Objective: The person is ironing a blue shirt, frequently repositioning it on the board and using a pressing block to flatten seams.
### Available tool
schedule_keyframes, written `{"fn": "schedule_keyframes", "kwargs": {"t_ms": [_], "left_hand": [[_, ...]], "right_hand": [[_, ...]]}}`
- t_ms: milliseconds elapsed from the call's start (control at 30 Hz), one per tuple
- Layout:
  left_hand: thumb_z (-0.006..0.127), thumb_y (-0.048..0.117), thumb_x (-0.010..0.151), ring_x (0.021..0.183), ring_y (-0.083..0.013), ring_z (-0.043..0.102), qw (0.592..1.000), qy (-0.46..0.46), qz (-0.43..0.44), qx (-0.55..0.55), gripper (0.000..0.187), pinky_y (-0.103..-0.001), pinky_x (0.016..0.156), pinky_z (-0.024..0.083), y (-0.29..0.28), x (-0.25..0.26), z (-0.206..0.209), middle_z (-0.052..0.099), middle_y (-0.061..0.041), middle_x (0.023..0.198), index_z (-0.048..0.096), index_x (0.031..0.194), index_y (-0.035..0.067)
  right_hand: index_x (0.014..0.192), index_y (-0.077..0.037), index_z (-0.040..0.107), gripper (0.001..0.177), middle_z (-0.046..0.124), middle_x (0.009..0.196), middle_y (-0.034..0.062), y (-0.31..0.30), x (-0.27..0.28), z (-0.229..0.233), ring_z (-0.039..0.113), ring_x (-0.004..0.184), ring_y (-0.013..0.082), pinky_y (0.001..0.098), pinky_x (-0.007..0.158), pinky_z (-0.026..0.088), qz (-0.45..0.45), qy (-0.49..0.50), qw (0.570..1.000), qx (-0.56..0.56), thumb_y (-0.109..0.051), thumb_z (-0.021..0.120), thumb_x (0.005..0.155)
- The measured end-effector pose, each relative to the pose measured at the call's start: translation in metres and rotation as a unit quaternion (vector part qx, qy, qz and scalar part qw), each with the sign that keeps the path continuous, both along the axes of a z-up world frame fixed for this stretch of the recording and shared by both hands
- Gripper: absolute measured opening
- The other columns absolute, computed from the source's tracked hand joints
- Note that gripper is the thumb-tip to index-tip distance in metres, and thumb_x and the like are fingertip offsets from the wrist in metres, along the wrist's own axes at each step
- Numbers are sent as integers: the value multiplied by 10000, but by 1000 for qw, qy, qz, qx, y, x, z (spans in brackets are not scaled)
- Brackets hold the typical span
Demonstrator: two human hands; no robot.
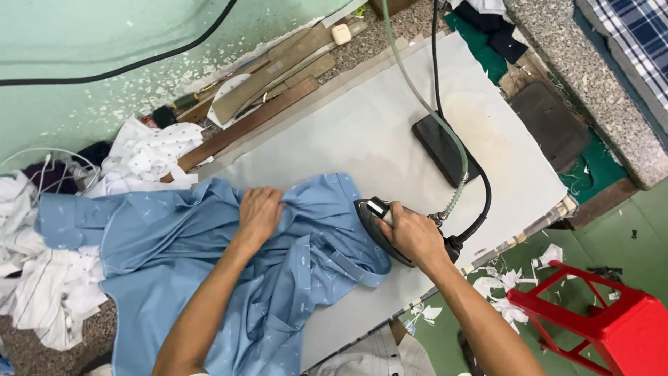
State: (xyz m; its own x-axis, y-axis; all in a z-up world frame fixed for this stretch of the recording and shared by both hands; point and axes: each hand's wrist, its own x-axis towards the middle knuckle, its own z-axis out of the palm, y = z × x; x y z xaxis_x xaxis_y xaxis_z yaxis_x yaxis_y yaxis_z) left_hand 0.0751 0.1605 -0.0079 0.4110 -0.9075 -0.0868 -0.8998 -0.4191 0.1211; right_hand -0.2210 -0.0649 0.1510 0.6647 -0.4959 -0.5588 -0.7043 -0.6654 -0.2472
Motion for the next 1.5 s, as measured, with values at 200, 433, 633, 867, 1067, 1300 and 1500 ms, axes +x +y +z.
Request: {"fn": "schedule_keyframes", "kwargs": {"t_ms": [200, 433, 633, 867, 1067, 1300, 1500], "left_hand": [[684, 468, 915, 1213, -301, 593, 978, 79, -180, -71, 438, -528, 1148, 355, 1, -83, 52, 678, -123, 1148, 688, 1163, 107], [406, 793, 953, 1009, -347, 716, 966, 221, -96, 93, 829, -501, 1100, 394, 34, -129, 95, 749, -216, 872, 722, 1007, 29], [555, 565, 971, 1054, -477, 707, 913, 381, 5, 148, 594, -593, 936, 527, 0, -106, 137, 770, -246, 1045, 693, 1244, 57], [751, 365, 884, 1014, -260, 676, 990, 88, -73, -82, 283, -439, 953, 498, -114, -67, 11, 678, -45, 921, 675, 1064, 161], [883, 384, 727, 928, -304, 654, 989, 122, -64, -47, 439, -453, 894, 439, -168, -56, -24, 641, -75, 835, 618, 946, 112], [903, 326, 724, 840, -316, 684, 982, 170, -58, -64, 470, -437, 815, 424, -168, -49, 12, 686, -105, 800, 564, 957, 100], [707, 318, 953, 708, -236, 553, 935, 61, -215, -274, 320, -366, 679, 443, -88, -53, 22, 500, -44, 710, 572, 760, 102]], "right_hand": [[1199, -105, 544, 431, 771, 947, 178, -1, -5, -4, 772, 925, 373, 499, 789, 607, 6, -26, 1000, -7, -490, 494, 1011], [1290, -87, 531, 472, 743, 1054, 206, 0, -3, 9, 748, 1009, 399, 507, 853, 592, 8, -31, 999, 12, -471, 475, 1021], [1441, -96, 452, 549, 649, 1172, 208, -4, -4, 10, 690, 1126, 425, 528, 927, 577, 5, -59, 998, 37, -438, 472, 1012], [1447, -88, 421, 523, 705, 1191, 234, -9, -2, 12, 701, 1127, 430, 538, 956, 557, 8, -26, 996, 87, -395, 490, 1029], [1425, -100, 442, 522, 726, 1174, 229, -8, 6, 18, 716, 1087, 430, 546, 948, 565, -10, 6, 996, 87, -420, 506, 1018], [1256, -113, 493, 480, 745, 948, 197, 2, 18, -20, 770, 872, 398, 520, 790, 613, -11, 33, 999, -42, -528, 431, 1023], [1109, -95, 486, 482, 709, 820, 179, -6, 56, -31, 764, 790, 420, 534, 719, 611, -56, 7, 994, -93, -565, 423, 1025]]}}
